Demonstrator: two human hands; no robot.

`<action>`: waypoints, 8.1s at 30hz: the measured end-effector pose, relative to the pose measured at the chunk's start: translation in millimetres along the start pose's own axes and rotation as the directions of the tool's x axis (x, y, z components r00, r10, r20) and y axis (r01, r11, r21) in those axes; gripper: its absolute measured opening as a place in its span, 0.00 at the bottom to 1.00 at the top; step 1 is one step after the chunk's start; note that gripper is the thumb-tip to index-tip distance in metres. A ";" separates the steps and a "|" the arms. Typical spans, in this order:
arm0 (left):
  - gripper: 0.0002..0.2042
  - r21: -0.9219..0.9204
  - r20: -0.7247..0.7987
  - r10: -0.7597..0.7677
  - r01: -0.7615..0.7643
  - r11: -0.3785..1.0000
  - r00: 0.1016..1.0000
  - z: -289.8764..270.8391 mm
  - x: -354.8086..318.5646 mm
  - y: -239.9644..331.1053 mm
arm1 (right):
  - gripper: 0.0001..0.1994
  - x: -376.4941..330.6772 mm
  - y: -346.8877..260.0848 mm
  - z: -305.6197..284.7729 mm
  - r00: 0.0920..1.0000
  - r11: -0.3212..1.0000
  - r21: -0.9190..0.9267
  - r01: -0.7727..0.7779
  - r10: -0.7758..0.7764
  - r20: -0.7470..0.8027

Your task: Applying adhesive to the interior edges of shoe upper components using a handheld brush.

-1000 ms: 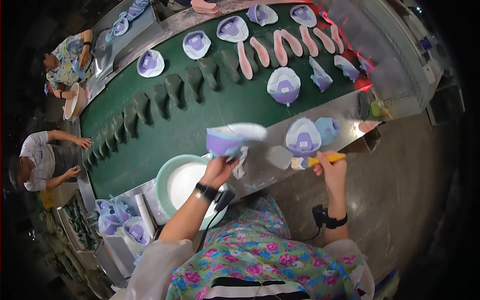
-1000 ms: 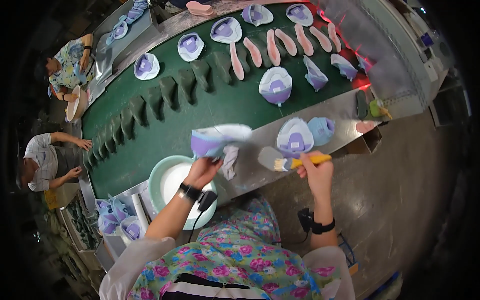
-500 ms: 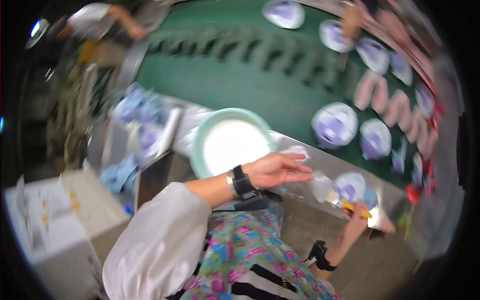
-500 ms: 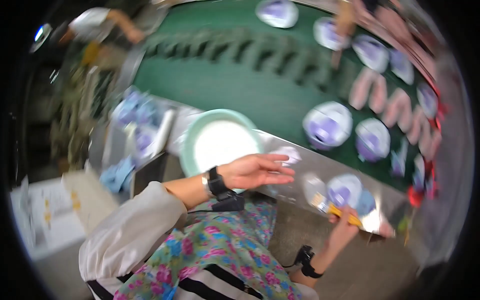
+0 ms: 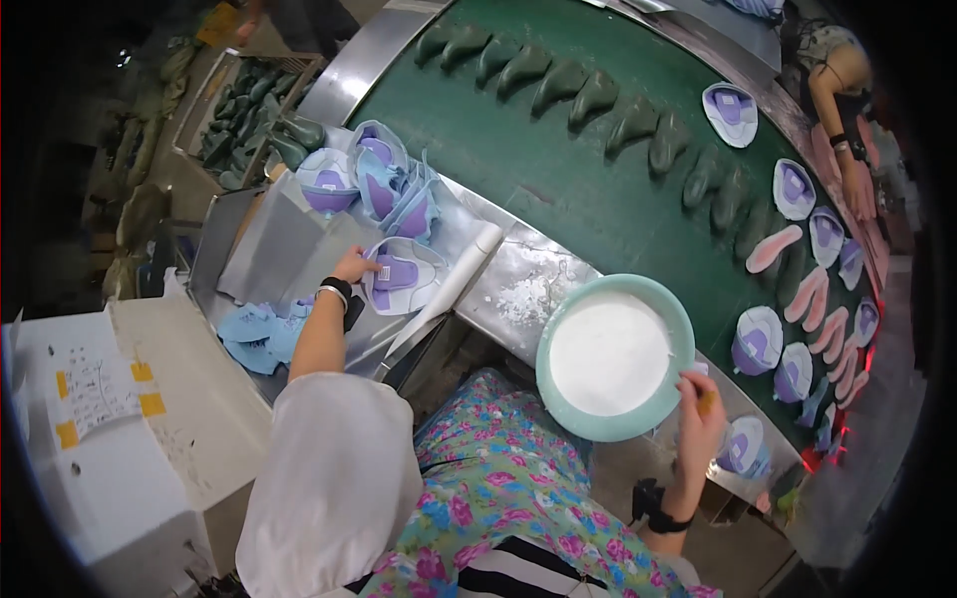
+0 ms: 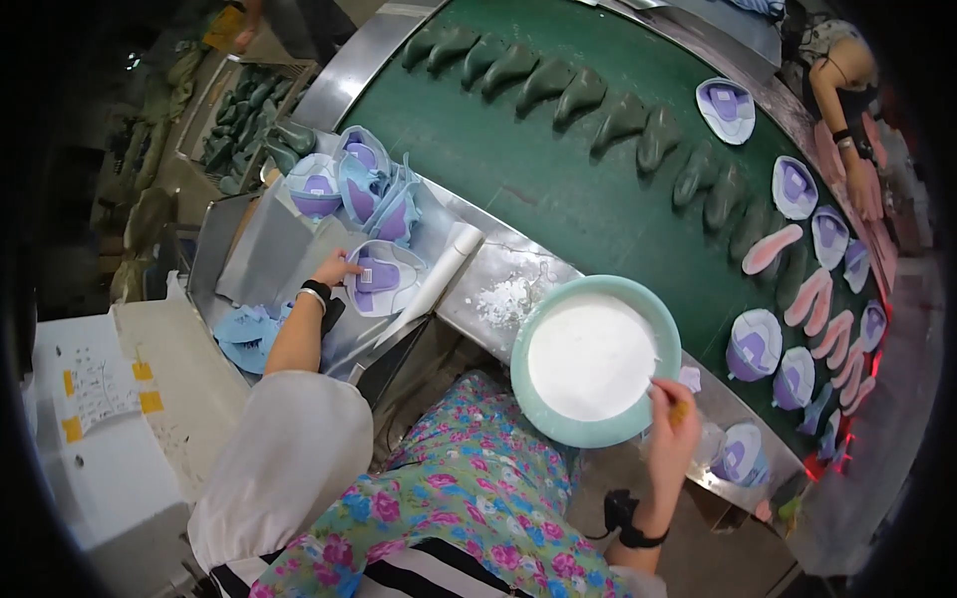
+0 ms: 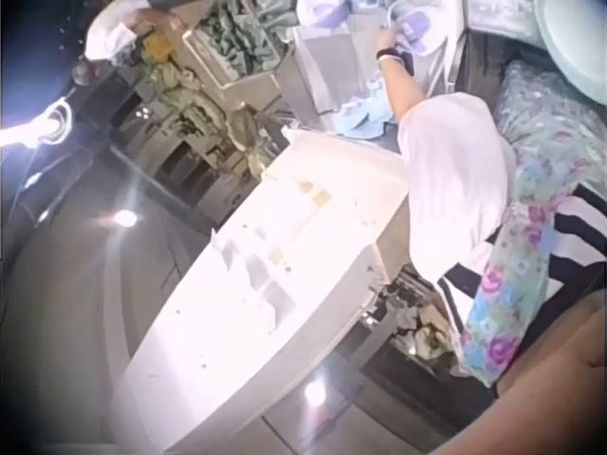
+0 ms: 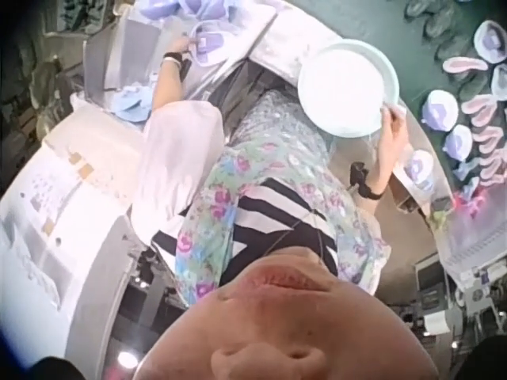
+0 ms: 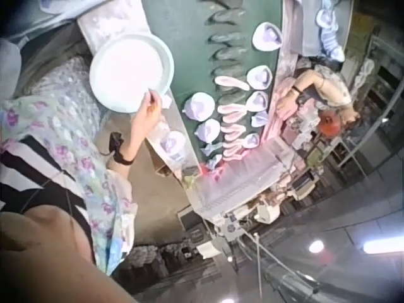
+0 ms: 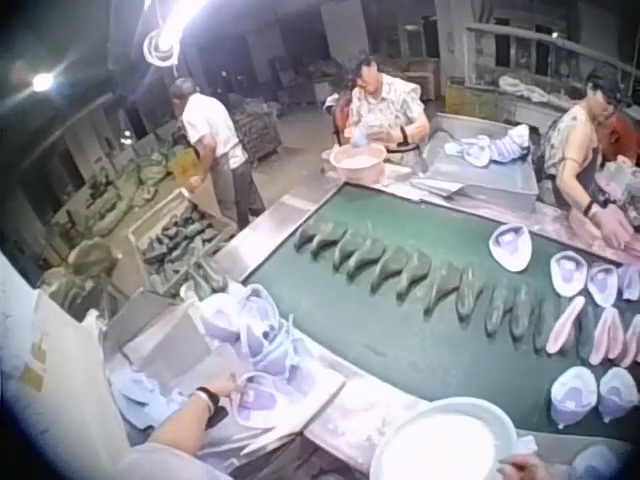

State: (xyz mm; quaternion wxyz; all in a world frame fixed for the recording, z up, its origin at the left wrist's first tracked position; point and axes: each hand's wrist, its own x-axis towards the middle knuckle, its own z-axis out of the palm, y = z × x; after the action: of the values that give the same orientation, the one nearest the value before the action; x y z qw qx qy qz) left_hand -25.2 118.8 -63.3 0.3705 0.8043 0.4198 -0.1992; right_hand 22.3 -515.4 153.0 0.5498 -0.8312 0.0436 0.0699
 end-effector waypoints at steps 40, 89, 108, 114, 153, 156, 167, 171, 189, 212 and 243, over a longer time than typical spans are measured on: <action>0.30 -0.507 0.647 0.551 -0.242 0.827 0.527 94.5 -339.1 148.8 | 0.08 6.7 156.8 41.3 0.999 0.963 -0.266 -0.030 0.019 -0.045; 0.14 -0.540 0.821 0.459 0.722 0.432 0.339 157.3 -246.5 182.3 | 0.07 -8.9 -107.9 23.2 0.816 0.888 0.265 0.375 -0.452 0.361; 0.24 -0.792 0.560 0.675 0.072 0.606 0.481 225.8 -311.7 293.5 | 0.11 -42.3 24.5 -93.2 0.966 0.933 0.359 0.005 0.088 -0.242; 0.29 -0.794 0.303 0.893 -0.430 0.429 0.333 318.0 -322.4 382.3 | 0.15 31.1 23.5 -124.7 0.972 0.972 0.037 0.233 -0.232 -0.019; 0.06 -0.507 -0.422 0.425 -0.597 0.621 0.801 -67.1 -54.9 29.5 | 0.09 60.8 -141.6 222.8 0.744 0.741 -0.282 0.609 -0.412 0.526; 0.05 -0.723 -0.513 0.276 -0.583 0.370 0.812 -82.0 -60.6 22.4 | 0.10 62.8 -160.3 288.9 0.662 0.722 -0.177 0.669 -0.470 0.583; 0.16 0.138 -0.490 0.673 -0.713 0.687 0.554 -68.0 -117.5 17.7 | 0.19 69.0 -123.3 474.7 0.390 0.703 -0.303 0.643 0.041 0.920; 0.32 0.126 -0.480 0.513 -0.523 0.843 0.712 14.7 -111.9 -44.6 | 0.19 70.2 -40.2 477.9 0.441 0.810 -0.249 0.530 -0.013 0.897; 0.17 -0.037 -0.524 0.447 -0.543 0.839 0.725 -37.3 -148.3 59.1 | 0.12 93.6 -210.3 257.2 0.626 0.776 0.368 -0.512 0.044 0.778; 0.14 -0.460 -0.492 0.607 -0.778 0.427 0.624 -12.5 -255.1 206.7 | 0.14 12.6 -180.0 185.9 0.764 0.896 0.325 -0.302 0.023 0.645; 0.20 -0.594 0.654 0.753 -0.564 0.574 0.078 63.3 -320.0 147.3 | 0.20 -63.4 -31.6 11.3 0.979 0.974 -0.224 -0.028 -0.018 -0.202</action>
State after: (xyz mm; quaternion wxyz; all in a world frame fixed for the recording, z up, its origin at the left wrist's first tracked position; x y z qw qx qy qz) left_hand -86.4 -153.3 161.0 0.6473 0.6402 -0.2271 -0.3458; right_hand -36.3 -493.0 187.8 0.4444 -0.8909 0.0934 -0.0091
